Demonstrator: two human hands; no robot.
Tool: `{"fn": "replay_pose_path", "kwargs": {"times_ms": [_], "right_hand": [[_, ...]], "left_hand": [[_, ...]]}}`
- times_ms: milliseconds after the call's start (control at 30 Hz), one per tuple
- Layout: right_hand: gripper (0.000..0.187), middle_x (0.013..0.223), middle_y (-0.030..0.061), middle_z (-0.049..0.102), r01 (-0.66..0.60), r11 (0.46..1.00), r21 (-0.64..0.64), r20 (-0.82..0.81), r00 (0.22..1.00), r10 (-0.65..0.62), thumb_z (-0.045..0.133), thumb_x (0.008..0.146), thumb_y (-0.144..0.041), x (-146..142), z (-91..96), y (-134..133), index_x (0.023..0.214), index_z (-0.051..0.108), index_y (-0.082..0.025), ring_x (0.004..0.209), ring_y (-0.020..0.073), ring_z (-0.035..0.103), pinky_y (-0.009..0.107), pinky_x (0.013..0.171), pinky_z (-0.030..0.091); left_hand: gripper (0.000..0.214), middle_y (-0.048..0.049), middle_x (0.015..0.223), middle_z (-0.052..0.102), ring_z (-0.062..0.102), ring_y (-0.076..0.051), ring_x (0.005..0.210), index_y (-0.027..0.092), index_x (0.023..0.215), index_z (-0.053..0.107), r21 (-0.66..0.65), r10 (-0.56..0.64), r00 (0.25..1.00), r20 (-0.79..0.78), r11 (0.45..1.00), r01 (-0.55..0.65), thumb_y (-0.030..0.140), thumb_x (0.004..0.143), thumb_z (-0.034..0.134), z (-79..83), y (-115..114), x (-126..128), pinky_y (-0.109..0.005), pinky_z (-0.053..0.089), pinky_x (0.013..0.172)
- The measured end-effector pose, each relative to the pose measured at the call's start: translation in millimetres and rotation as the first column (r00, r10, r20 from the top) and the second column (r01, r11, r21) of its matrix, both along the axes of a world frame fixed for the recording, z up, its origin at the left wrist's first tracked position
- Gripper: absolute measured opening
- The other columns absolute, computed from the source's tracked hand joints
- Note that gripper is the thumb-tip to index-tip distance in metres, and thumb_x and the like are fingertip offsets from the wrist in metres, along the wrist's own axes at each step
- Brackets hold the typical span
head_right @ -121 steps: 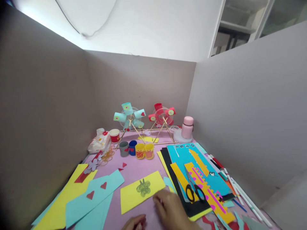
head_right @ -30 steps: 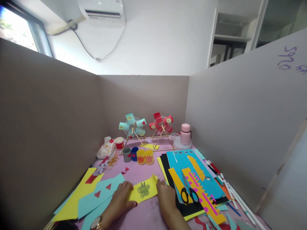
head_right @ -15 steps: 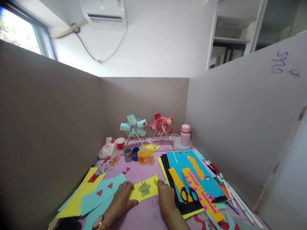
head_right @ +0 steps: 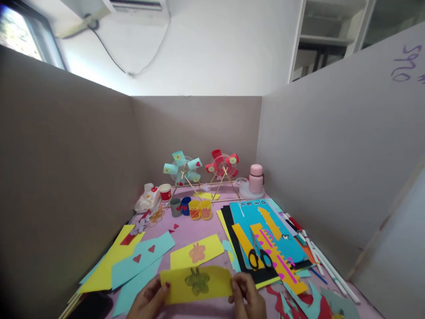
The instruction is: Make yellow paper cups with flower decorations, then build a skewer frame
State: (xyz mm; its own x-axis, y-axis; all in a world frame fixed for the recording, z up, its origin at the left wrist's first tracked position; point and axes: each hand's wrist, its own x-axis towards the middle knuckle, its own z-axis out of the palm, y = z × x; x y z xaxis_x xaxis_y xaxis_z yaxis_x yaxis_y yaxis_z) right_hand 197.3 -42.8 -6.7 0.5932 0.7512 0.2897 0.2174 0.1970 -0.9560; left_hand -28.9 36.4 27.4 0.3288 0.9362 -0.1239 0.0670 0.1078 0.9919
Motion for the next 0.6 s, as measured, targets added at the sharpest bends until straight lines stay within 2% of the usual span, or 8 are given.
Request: {"fn": "replay_pose_path", "kwargs": {"times_ms": [33, 100, 200, 267, 333, 433, 533, 600], "right_hand": [[0.025, 0.055, -0.0024, 0.058, -0.036, 0.998, -0.044, -0.137, 0.990, 0.029, 0.053, 0.081, -0.049, 1, 3.0, 0, 0.081, 0.052, -0.024, 0.045, 0.0150, 0.056, 0.025, 0.046, 0.043], [0.032, 0.053, -0.0055, 0.054, -0.115, 0.992, -0.060, -0.330, 0.940, 0.090, 0.058, 0.076, -0.052, 4, 10.6, 2, 0.084, 0.050, -0.023, 0.041, 0.0119, 0.051, 0.022, 0.042, 0.040], [0.047, 0.055, -0.0069, 0.057, -0.167, 0.985, -0.031, -0.468, 0.874, 0.133, 0.066, 0.069, -0.052, 9, 19.3, 4, 0.100, 0.049, -0.022, 0.041, 0.0103, 0.049, 0.021, 0.042, 0.037], [0.056, 0.057, -0.0065, 0.059, -0.167, 0.986, -0.018, -0.517, 0.845, 0.133, 0.068, 0.068, -0.050, 13, 21.2, 3, 0.112, 0.046, -0.022, 0.044, 0.0111, 0.051, 0.021, 0.044, 0.038], [0.054, 0.063, -0.0038, 0.064, -0.189, 0.982, -0.027, -0.554, 0.820, 0.142, 0.070, 0.068, -0.048, 17, 21.1, 2, 0.110, 0.050, -0.020, 0.050, 0.0121, 0.054, 0.021, 0.047, 0.040], [0.038, 0.068, -0.0006, 0.068, -0.272, 0.962, -0.003, -0.651, 0.731, 0.205, 0.074, 0.066, -0.041, 21, 20.6, 2, 0.092, 0.059, -0.018, 0.056, 0.0124, 0.058, 0.020, 0.049, 0.041], [0.029, 0.068, -0.0012, 0.067, -0.409, 0.907, 0.098, -0.766, 0.551, 0.331, 0.078, 0.064, -0.034, 15, 20.0, 5, 0.081, 0.061, -0.018, 0.053, 0.0098, 0.058, 0.017, 0.045, 0.039], [0.027, 0.067, -0.0016, 0.067, -0.507, 0.846, 0.164, -0.805, 0.427, 0.412, 0.078, 0.064, -0.032, 3, 17.4, 6, 0.079, 0.061, -0.018, 0.049, 0.0076, 0.057, 0.016, 0.044, 0.039]], "left_hand": [[0.063, -0.0164, 0.119, 0.060, 0.056, -0.032, 0.108, 0.014, 0.111, 0.055, -0.083, -0.020, 0.997, 0.079, 0.996, 0.026, 0.060, 0.068, 0.058, 4.2, -5, 4, -0.039, 0.047, 0.087], [0.059, -0.0121, 0.114, 0.064, 0.058, -0.031, 0.106, 0.017, 0.110, 0.057, -0.161, 0.073, 0.985, 0.157, 0.986, -0.047, 0.056, 0.066, 0.063, 10.3, -10, 15, -0.037, 0.048, 0.086], [0.062, -0.0068, 0.119, 0.062, 0.056, -0.027, 0.110, 0.023, 0.115, 0.053, -0.208, 0.300, 0.936, 0.182, 0.943, -0.262, 0.052, 0.063, 0.068, 9.2, -11, 31, -0.035, 0.047, 0.089], [0.054, -0.0062, 0.117, 0.063, 0.057, -0.026, 0.109, 0.022, 0.109, 0.056, -0.260, 0.357, 0.907, 0.222, 0.919, -0.298, 0.048, 0.063, 0.069, 5.1, -10, 38, -0.034, 0.048, 0.089], [0.041, -0.0069, 0.107, 0.068, 0.060, -0.025, 0.105, 0.019, 0.094, 0.060, -0.328, 0.367, 0.882, 0.295, 0.906, -0.267, 0.042, 0.062, 0.072, 3.3, -10, 42, -0.033, 0.049, 0.087], [0.032, -0.0075, 0.097, 0.071, 0.063, -0.025, 0.100, 0.016, 0.084, 0.063, -0.466, 0.410, 0.804, 0.431, 0.864, -0.191, 0.028, 0.059, 0.078, 8.0, -13, 47, -0.031, 0.051, 0.084], [0.031, -0.0091, 0.093, 0.071, 0.065, -0.025, 0.093, 0.014, 0.090, 0.064, -0.565, 0.358, 0.769, 0.530, 0.825, 0.005, 0.026, 0.064, 0.076, 12.9, -21, 55, -0.032, 0.051, 0.079], [0.034, -0.0082, 0.089, 0.071, 0.067, -0.023, 0.084, 0.014, 0.096, 0.063, -0.540, 0.251, 0.775, 0.580, 0.831, 0.136, 0.029, 0.067, 0.075, 10.3, -28, 64, -0.031, 0.051, 0.074]]}}
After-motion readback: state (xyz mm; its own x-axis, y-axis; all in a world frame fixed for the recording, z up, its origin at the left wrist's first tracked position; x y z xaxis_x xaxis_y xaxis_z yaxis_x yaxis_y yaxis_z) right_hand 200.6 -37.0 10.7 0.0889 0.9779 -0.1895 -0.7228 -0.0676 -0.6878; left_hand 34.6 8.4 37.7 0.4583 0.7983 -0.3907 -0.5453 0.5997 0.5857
